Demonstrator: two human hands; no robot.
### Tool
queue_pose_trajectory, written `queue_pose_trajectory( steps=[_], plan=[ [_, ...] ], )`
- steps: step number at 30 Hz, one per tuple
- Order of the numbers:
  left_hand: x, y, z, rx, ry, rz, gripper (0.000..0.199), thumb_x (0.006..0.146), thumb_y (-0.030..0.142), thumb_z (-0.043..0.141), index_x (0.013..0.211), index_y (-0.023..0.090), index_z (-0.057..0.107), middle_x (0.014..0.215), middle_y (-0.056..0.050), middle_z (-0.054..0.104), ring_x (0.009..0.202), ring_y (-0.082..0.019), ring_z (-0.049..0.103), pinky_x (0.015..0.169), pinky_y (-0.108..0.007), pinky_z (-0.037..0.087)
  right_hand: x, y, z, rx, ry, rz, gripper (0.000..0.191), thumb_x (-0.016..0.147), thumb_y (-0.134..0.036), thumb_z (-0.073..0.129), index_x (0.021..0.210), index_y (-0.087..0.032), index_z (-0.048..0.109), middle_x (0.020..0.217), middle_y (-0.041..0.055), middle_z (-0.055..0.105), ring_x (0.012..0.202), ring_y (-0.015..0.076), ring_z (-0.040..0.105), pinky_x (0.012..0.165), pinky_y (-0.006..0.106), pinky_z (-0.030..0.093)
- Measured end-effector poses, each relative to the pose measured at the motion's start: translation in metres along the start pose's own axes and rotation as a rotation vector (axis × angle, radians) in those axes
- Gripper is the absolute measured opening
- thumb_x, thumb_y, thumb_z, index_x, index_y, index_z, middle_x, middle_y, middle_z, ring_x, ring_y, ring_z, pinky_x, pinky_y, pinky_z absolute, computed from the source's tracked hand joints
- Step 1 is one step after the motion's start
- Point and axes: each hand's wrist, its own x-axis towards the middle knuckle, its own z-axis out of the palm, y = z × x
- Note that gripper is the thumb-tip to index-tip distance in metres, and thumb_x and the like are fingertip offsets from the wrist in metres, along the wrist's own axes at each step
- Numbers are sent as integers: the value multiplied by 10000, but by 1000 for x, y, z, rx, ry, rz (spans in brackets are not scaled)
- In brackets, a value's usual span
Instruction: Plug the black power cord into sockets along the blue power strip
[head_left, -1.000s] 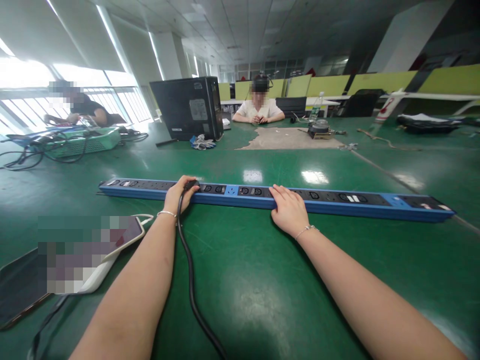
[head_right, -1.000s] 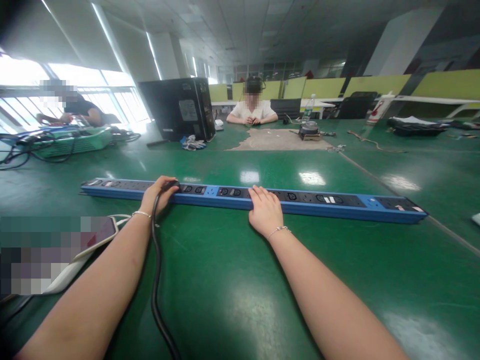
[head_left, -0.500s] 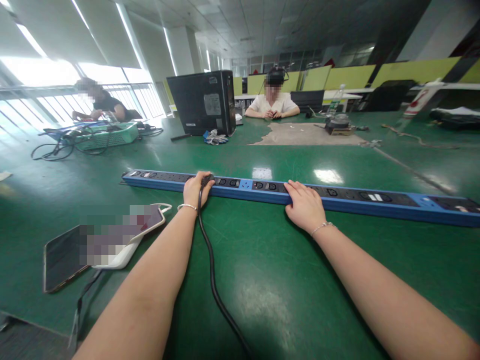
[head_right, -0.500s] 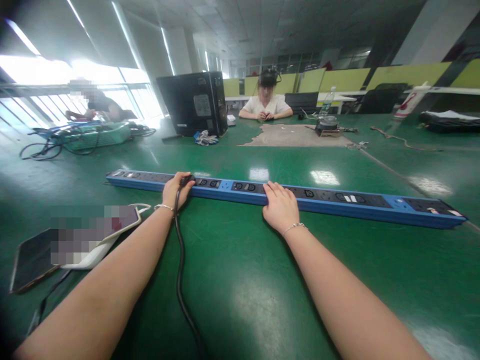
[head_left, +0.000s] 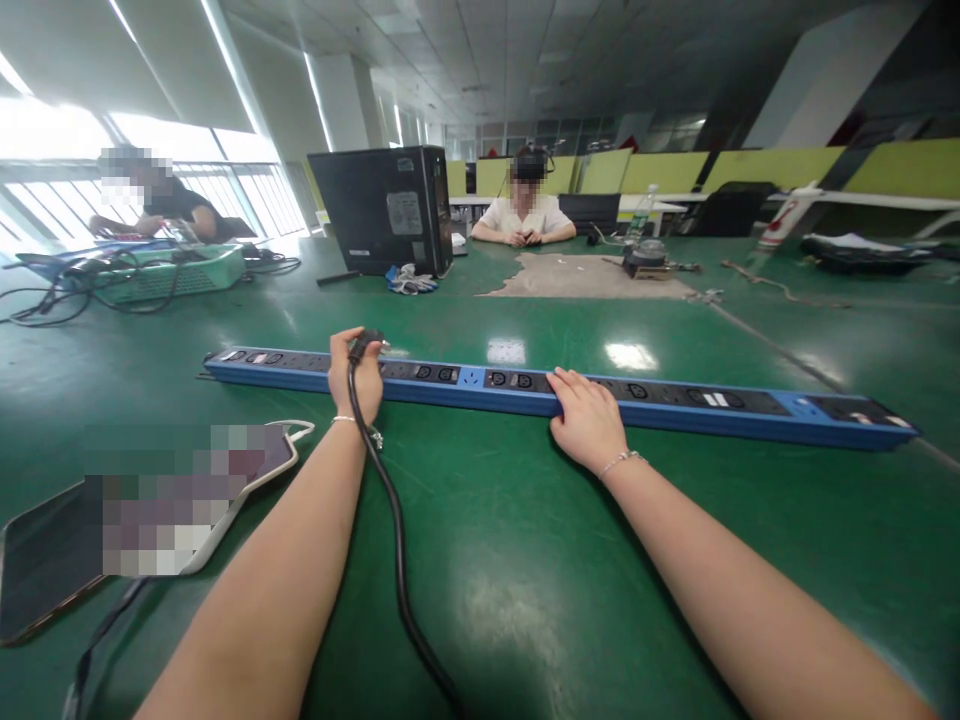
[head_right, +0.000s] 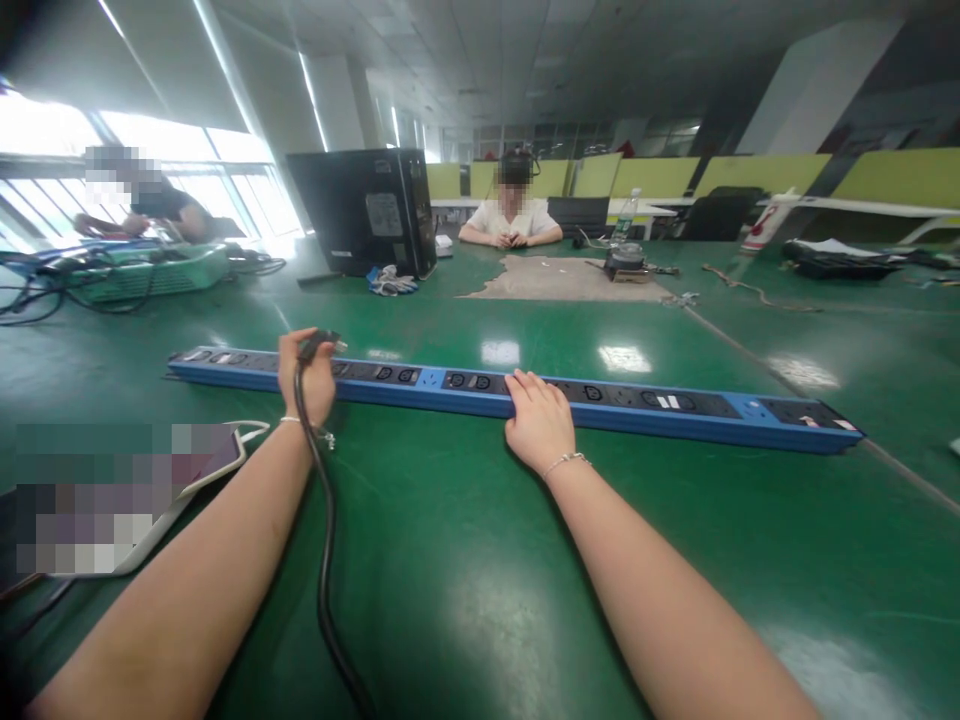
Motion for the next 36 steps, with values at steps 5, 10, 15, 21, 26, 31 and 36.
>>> queue_pose_trajectory(
  steps=[5,10,15,21,26,31,36],
  plan=[
    [-20,34,16,-103,-322,114,336,817,391,535,1108,223,515,926,-37,667,801,-181,631,729,-298,482,0,-1,0,9,5,13,569,728,-135,460,1296,-148,468,1371,80,470,1255,230,414,1038,402,284],
    [-40,57,39,-103,-470,273,304,822,278,526,1123,237,521,984,-41,669,889,-189,626,804,-316,470,0,-2,-1,18,10,10,563,726,-128,458,1288,-146,477,1368,77,475,1254,226,416,1036,397,287],
    [-44,60,41,-18,-492,346,290,830,279,520,1115,229,540,951,-52,680,861,-192,633,797,-310,465,0,-3,-1,23,12,17,556,728,-131,450,1282,-137,486,1369,71,474,1257,227,414,1040,394,281],
    [-44,60,40,96,-472,405,297,845,301,500,1126,214,544,948,-60,688,872,-206,637,797,-312,453,0,-4,-1,36,14,20,559,726,-133,463,1285,-142,483,1370,75,473,1257,226,412,1045,398,275],
    [-43,61,42,161,-527,442,302,844,330,503,1119,220,558,915,-52,690,857,-204,640,775,-299,447,0,-4,0,36,14,24,563,729,-134,464,1292,-143,475,1376,75,465,1263,224,403,1049,397,271],
    [-42,64,38,209,-538,469,303,837,373,513,1101,242,581,899,-40,698,860,-204,640,790,-309,437,0,-4,-1,40,3,26,570,728,-132,461,1298,-137,469,1385,72,455,1269,221,395,1054,396,266],
    [-44,63,34,238,-534,511,303,844,364,499,1110,244,584,891,-35,708,874,-203,647,842,-322,419,0,-4,-1,48,-5,39,577,727,-132,459,1304,-141,462,1392,69,447,1277,219,385,1060,400,258]
  ],
)
